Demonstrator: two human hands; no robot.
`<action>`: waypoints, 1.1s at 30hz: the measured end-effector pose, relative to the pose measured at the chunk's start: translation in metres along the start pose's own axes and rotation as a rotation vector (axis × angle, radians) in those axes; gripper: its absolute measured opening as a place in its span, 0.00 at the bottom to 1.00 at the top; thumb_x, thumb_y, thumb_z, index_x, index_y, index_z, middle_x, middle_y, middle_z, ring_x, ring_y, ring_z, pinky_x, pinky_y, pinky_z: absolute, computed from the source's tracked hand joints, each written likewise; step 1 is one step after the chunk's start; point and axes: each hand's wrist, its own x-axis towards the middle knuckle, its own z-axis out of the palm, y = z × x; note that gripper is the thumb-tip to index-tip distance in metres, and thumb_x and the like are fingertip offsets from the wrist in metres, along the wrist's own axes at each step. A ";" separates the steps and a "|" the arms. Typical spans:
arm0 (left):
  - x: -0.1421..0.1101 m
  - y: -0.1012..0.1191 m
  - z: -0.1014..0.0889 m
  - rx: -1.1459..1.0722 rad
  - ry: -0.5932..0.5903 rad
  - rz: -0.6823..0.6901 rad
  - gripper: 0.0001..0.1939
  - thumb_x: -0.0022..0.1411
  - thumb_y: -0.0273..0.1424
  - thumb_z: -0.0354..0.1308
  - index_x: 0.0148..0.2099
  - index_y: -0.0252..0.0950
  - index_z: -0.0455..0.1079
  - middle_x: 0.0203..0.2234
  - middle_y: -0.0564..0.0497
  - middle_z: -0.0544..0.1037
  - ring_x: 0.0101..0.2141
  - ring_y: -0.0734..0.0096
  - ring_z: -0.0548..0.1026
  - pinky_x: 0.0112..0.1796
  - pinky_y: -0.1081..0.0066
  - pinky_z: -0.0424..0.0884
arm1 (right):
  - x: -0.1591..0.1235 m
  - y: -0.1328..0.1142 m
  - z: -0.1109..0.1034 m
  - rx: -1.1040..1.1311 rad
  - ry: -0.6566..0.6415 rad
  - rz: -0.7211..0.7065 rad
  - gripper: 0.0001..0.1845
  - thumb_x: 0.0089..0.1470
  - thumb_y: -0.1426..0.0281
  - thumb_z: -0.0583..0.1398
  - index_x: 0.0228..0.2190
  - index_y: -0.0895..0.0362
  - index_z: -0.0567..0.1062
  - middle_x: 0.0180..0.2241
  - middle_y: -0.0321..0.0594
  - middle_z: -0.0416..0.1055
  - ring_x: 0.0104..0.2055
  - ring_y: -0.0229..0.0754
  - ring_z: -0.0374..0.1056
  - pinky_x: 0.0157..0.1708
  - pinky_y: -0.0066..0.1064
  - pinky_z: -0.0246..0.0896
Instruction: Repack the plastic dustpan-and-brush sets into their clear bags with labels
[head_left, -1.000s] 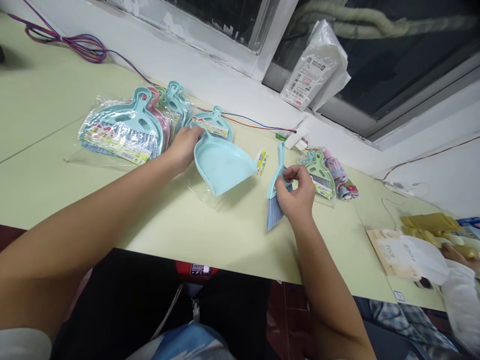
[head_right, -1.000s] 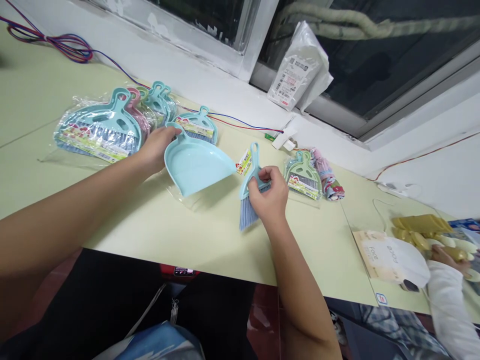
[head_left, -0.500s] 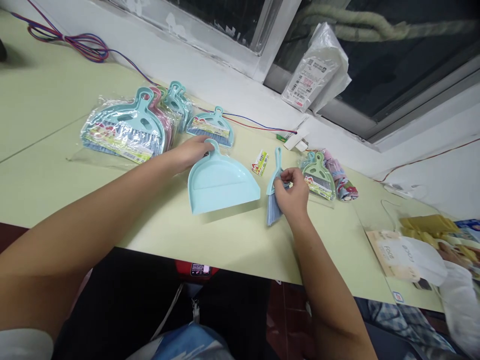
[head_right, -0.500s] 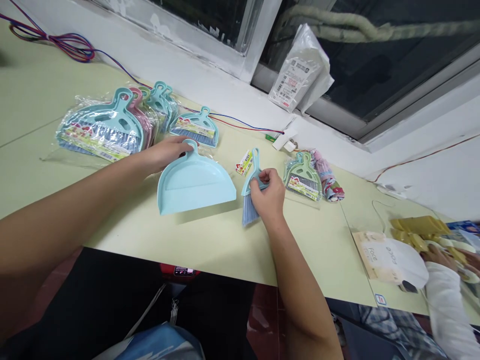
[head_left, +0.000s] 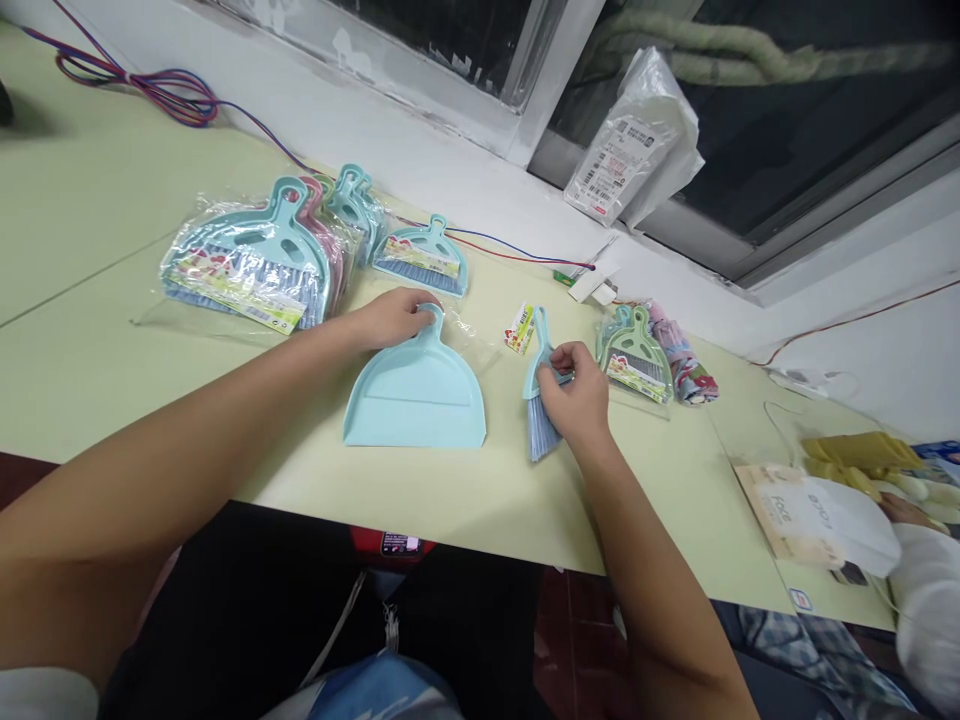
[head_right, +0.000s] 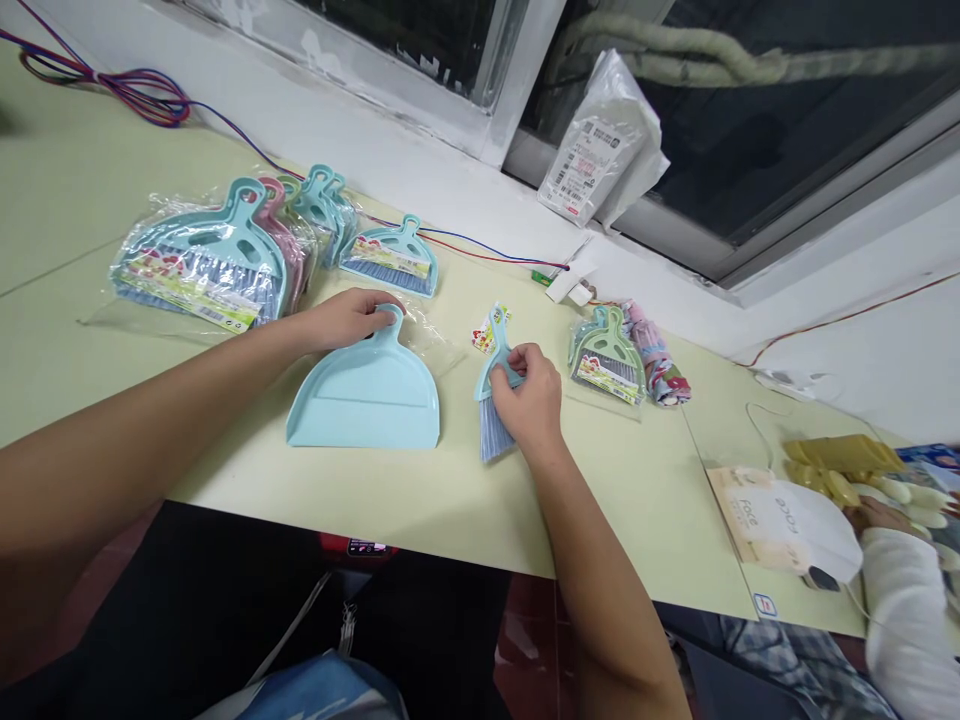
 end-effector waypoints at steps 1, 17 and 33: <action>0.000 0.000 0.001 0.056 0.023 0.014 0.19 0.62 0.37 0.58 0.52 0.39 0.80 0.35 0.49 0.81 0.36 0.62 0.76 0.41 0.67 0.70 | -0.001 0.000 0.001 -0.015 -0.019 -0.003 0.06 0.52 0.65 0.60 0.34 0.52 0.69 0.33 0.36 0.73 0.37 0.46 0.70 0.42 0.39 0.64; -0.002 -0.002 0.006 0.289 0.188 0.154 0.17 0.63 0.36 0.57 0.52 0.38 0.78 0.45 0.44 0.83 0.39 0.57 0.77 0.42 0.64 0.69 | -0.015 -0.017 0.012 -0.364 -0.261 -0.028 0.08 0.57 0.66 0.58 0.40 0.54 0.71 0.34 0.43 0.76 0.42 0.53 0.70 0.48 0.44 0.55; -0.023 0.035 -0.004 -0.095 0.607 0.176 0.12 0.62 0.36 0.64 0.34 0.40 0.63 0.27 0.52 0.64 0.34 0.65 0.69 0.37 0.65 0.66 | -0.014 -0.006 0.020 -0.394 -0.288 -0.074 0.06 0.59 0.66 0.57 0.38 0.54 0.72 0.38 0.45 0.75 0.43 0.52 0.69 0.44 0.41 0.56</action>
